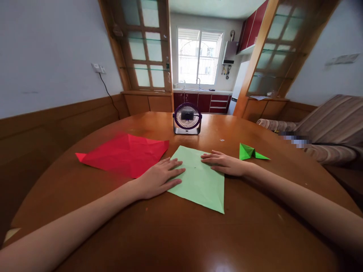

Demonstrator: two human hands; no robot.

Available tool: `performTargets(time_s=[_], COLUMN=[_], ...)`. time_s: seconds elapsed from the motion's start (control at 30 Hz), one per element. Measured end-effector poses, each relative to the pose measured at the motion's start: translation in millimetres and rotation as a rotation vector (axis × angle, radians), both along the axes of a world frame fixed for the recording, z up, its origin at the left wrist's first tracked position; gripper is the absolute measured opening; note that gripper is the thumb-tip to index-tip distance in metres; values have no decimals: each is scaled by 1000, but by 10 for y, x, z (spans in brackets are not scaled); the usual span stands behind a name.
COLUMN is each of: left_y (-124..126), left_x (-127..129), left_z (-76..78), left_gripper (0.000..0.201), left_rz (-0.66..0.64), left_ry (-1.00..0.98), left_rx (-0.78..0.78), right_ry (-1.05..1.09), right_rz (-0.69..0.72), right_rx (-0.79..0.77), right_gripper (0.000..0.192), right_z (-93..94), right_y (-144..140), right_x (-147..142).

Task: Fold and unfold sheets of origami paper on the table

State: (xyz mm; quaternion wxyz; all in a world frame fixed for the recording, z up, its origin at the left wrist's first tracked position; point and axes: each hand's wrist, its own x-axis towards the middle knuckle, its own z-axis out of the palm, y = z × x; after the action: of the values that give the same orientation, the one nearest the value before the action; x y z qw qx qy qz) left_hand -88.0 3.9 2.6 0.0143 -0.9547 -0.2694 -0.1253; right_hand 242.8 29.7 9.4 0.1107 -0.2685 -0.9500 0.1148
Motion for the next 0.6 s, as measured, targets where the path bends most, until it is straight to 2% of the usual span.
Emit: performTargets(time_s=[0.1,0.2,0.27,0.37,0.6], left_y=[-15,-47,-80,-148,-219], left_x=[8,26,44,83,158], left_z=[25,66,91,119,130], left_gripper=[45,42,41,38,33], left_rz=[-9,5,10,-9,-121], left_ry=[3,-5,-6,-14,-110], left_rx=[8,58,87,124,108], right_ry=[30,53,50,4,63], right_rz=[-31,-173,-252,-276,-174], right_rx=[103,274,331,315,236], right_gripper=[42,37,31,28,30], right_z=[-6,-6,2,13,-36], right_y=[58,37,-17,-110,-120], right_x=[-42,-79,-117,-198,-273])
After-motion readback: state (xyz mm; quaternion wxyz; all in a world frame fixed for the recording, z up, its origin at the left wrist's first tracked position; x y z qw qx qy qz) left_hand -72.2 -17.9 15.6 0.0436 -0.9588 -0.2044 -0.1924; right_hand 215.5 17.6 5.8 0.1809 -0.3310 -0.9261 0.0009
